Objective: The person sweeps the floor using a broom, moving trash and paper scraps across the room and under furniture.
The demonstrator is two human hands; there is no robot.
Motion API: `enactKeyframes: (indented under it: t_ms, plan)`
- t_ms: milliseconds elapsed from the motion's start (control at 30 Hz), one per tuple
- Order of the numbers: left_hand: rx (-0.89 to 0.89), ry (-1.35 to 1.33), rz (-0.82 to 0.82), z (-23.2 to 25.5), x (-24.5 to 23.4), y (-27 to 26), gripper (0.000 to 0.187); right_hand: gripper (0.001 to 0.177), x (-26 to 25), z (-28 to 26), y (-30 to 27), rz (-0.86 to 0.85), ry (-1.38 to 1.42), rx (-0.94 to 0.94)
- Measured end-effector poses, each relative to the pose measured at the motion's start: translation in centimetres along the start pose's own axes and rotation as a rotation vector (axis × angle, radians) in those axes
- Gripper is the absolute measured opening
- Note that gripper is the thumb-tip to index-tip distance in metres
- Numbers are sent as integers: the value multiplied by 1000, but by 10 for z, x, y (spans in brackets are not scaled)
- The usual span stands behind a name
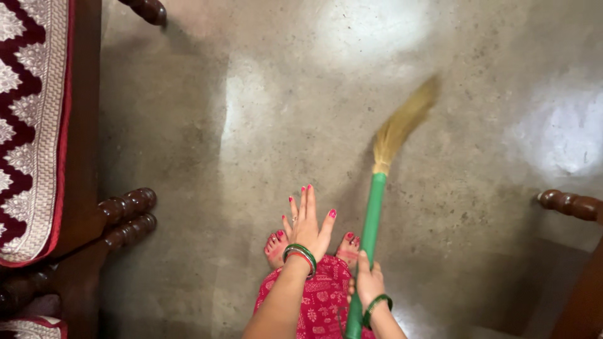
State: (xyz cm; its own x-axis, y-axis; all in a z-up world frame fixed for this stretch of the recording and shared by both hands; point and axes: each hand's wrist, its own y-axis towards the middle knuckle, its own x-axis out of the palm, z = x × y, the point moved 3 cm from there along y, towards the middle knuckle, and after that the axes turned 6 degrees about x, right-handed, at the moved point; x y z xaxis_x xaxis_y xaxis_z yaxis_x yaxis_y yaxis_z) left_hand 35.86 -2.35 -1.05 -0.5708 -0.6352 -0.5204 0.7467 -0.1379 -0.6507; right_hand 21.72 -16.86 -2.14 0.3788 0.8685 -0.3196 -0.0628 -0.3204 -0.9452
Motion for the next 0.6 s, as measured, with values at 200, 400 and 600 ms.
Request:
enactKeyframes:
  t_ms: [200, 400, 600]
  plan:
    - [-8, -2, 24, -7, -6, -4, 88, 44, 19, -57, -15, -131, -68, -112]
    - [-16, -7, 38, -7, -22, -3, 87, 43, -2, -56, -38, -28, 84, -98]
    - [-1, -21, 56, -4, -25, 4, 89, 46, -8, -7, -16, -48, 199, 113]
